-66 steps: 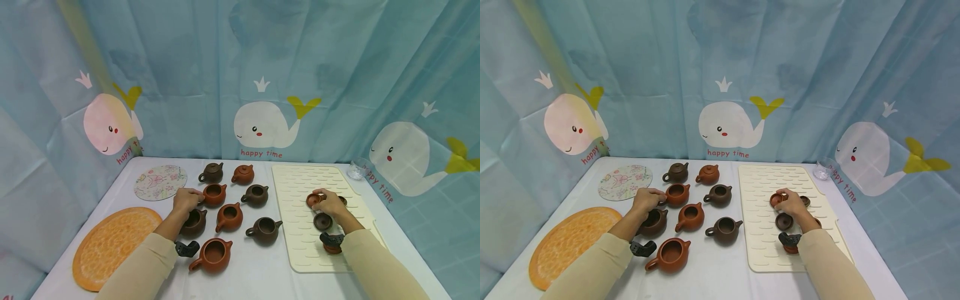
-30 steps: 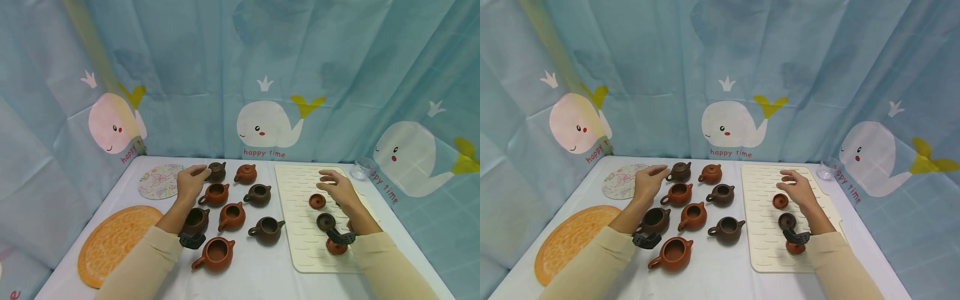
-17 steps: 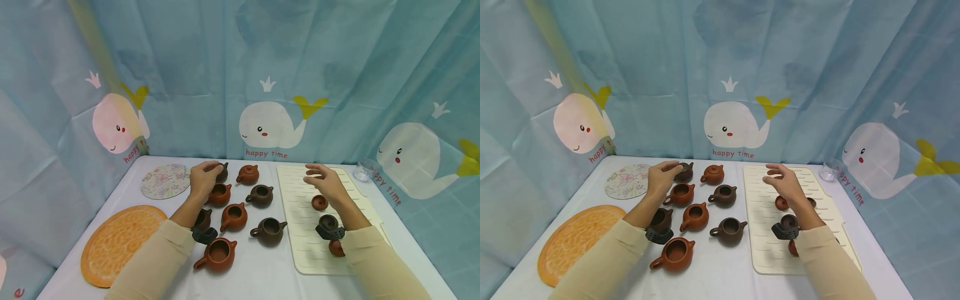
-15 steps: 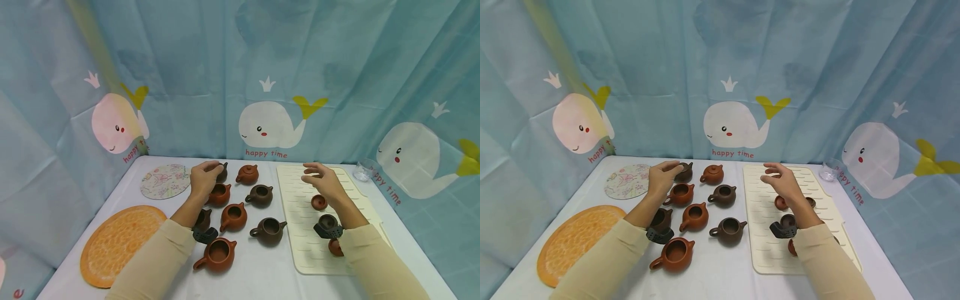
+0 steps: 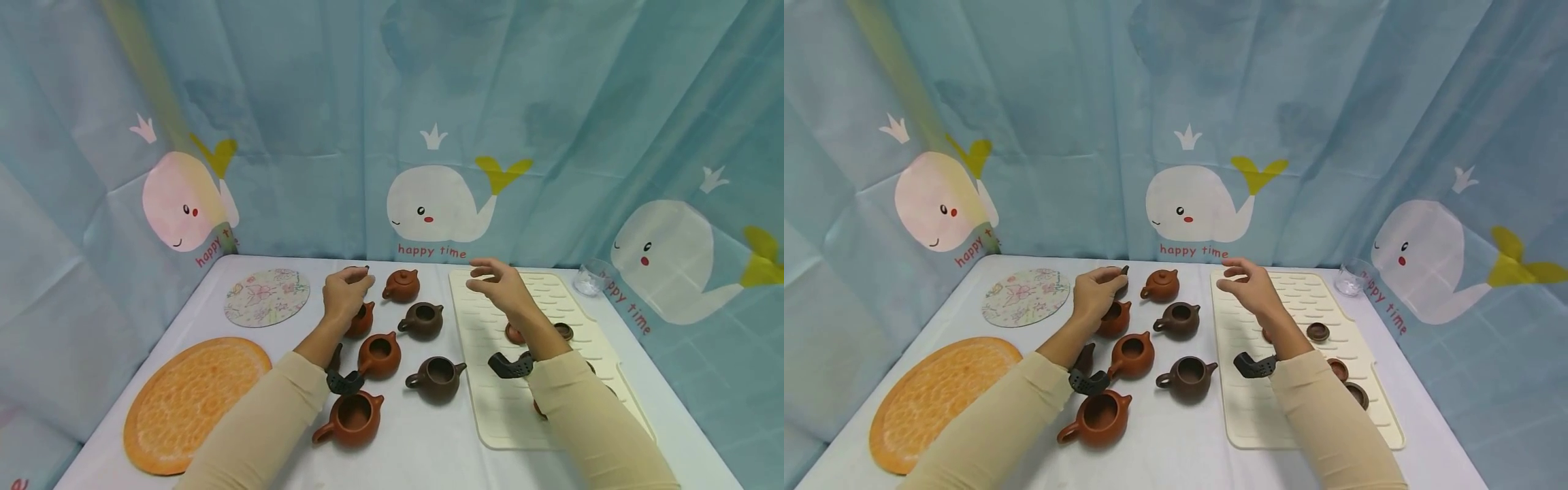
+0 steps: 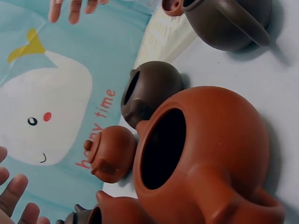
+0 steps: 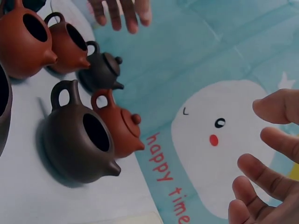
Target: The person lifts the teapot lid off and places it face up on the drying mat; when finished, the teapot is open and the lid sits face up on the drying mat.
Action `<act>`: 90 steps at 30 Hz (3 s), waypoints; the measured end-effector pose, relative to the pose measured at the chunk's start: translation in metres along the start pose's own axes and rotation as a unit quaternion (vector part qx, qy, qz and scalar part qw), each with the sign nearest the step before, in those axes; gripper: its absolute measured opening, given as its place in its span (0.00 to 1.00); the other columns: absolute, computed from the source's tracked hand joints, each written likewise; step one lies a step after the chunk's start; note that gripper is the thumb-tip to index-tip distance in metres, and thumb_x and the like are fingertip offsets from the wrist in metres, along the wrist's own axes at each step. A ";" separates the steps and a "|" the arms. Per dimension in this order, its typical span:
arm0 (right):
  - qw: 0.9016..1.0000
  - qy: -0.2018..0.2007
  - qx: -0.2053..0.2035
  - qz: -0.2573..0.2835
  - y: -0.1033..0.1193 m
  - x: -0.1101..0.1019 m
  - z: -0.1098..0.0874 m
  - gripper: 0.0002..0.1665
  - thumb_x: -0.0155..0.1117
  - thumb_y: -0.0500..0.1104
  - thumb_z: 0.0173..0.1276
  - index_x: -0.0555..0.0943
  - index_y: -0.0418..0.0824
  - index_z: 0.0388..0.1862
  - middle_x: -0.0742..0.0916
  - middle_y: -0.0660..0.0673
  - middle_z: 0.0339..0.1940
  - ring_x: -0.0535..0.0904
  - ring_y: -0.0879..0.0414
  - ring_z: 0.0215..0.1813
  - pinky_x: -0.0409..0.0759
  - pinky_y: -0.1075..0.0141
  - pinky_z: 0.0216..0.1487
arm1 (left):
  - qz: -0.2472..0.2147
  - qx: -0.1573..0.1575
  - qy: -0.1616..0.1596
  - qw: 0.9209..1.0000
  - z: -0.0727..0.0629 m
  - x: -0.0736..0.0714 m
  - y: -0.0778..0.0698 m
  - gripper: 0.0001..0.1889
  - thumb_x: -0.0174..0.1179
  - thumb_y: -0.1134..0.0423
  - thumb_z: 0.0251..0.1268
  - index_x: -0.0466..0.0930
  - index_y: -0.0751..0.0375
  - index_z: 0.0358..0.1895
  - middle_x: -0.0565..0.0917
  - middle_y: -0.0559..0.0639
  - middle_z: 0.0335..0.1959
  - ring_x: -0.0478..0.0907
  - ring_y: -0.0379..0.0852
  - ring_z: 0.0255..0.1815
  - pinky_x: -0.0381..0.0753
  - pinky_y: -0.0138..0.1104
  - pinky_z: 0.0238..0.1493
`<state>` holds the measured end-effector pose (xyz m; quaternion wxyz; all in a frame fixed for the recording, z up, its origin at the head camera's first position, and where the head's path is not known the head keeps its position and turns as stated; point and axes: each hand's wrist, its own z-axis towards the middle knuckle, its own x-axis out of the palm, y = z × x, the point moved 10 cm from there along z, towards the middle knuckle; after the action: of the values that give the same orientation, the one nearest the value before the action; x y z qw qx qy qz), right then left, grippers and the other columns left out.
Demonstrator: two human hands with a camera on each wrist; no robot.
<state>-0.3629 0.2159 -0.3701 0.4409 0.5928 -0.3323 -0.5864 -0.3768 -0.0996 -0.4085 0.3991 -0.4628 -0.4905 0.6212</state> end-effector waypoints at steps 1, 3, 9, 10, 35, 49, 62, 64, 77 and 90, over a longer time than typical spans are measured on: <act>1.000 0.001 -0.001 0.001 0.000 0.002 0.001 0.30 0.66 0.45 0.67 0.71 0.44 0.67 0.77 0.38 0.58 0.73 0.43 0.57 0.68 0.45 0.57 | 0.001 0.002 0.000 1.000 0.000 0.001 0.001 0.13 0.66 0.59 0.59 0.86 0.58 0.47 0.84 0.50 0.44 0.78 0.47 0.47 0.76 0.42 0.49; 1.000 0.002 -0.004 0.007 0.001 0.006 0.004 0.29 0.66 0.45 0.67 0.72 0.44 0.67 0.77 0.37 0.57 0.73 0.43 0.57 0.68 0.45 0.57 | 0.004 0.004 0.001 1.000 0.001 0.003 0.002 0.14 0.67 0.58 0.59 0.86 0.58 0.48 0.84 0.50 0.44 0.78 0.47 0.48 0.75 0.42 0.50; 1.000 0.006 -0.008 0.015 -0.002 0.017 0.015 0.29 0.66 0.43 0.66 0.73 0.43 0.66 0.77 0.36 0.57 0.74 0.43 0.56 0.70 0.47 0.55 | 0.026 -0.003 0.007 1.000 0.005 0.010 0.006 0.15 0.67 0.56 0.59 0.86 0.54 0.48 0.84 0.47 0.44 0.76 0.48 0.50 0.72 0.44 0.53; 1.000 0.006 -0.006 0.014 -0.003 0.018 0.017 0.29 0.67 0.43 0.66 0.73 0.44 0.65 0.77 0.36 0.56 0.74 0.43 0.56 0.70 0.47 0.55 | 0.029 -0.006 0.007 1.000 0.006 0.012 0.007 0.15 0.67 0.55 0.59 0.86 0.54 0.48 0.84 0.47 0.44 0.74 0.48 0.51 0.71 0.44 0.54; 1.000 0.018 0.002 0.022 -0.027 0.071 0.072 0.24 0.69 0.42 0.63 0.78 0.42 0.59 0.81 0.40 0.46 0.75 0.44 0.51 0.72 0.49 0.52 | 0.115 -0.035 0.016 0.993 0.032 0.037 0.028 0.15 0.68 0.57 0.58 0.86 0.54 0.49 0.85 0.47 0.41 0.72 0.49 0.53 0.73 0.43 0.52; 1.000 -0.007 0.021 0.005 -0.037 0.095 0.096 0.19 0.68 0.42 0.64 0.81 0.42 0.55 0.80 0.40 0.43 0.74 0.46 0.48 0.71 0.51 0.51 | 0.156 -0.029 0.021 0.987 0.039 0.052 0.026 0.15 0.68 0.60 0.59 0.86 0.57 0.50 0.85 0.51 0.44 0.72 0.55 0.55 0.73 0.44 0.52; 0.998 -0.011 0.050 -0.030 -0.047 0.112 0.105 0.18 0.67 0.42 0.66 0.81 0.41 0.54 0.83 0.41 0.40 0.78 0.47 0.45 0.74 0.54 0.50 | 0.232 -0.037 0.047 0.971 0.039 0.066 0.035 0.13 0.68 0.60 0.59 0.87 0.59 0.47 0.84 0.52 0.46 0.78 0.54 0.47 0.78 0.43 0.43; 0.998 -0.014 0.051 -0.033 -0.048 0.113 0.105 0.18 0.67 0.42 0.66 0.81 0.40 0.53 0.83 0.41 0.40 0.78 0.47 0.44 0.75 0.54 0.49 | 0.243 -0.045 0.052 0.968 0.039 0.067 0.035 0.12 0.69 0.60 0.58 0.87 0.58 0.45 0.84 0.52 0.44 0.79 0.54 0.45 0.78 0.42 0.42; 0.996 -0.020 0.037 -0.081 -0.052 0.125 0.110 0.17 0.70 0.43 0.63 0.83 0.38 0.49 0.83 0.41 0.40 0.78 0.47 0.44 0.76 0.57 0.46 | 0.288 -0.065 0.044 0.954 0.042 0.064 0.042 0.03 0.67 0.63 0.56 0.90 0.54 0.31 0.85 0.48 0.33 0.80 0.50 0.37 0.78 0.43 0.40; 0.982 -0.054 0.021 -0.182 -0.041 0.125 0.116 0.11 0.69 0.43 0.63 0.85 0.38 0.42 0.85 0.44 0.37 0.79 0.49 0.43 0.78 0.58 0.43 | 0.291 -0.065 0.039 0.954 0.045 0.065 0.040 0.02 0.67 0.63 0.56 0.89 0.54 0.28 0.85 0.47 0.30 0.80 0.50 0.36 0.78 0.43 0.39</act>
<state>-0.4707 0.1031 -0.4489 0.2957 0.6198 -0.2545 -0.6809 -0.4383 -0.0564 -0.4551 0.1895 -0.6343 -0.3576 0.6587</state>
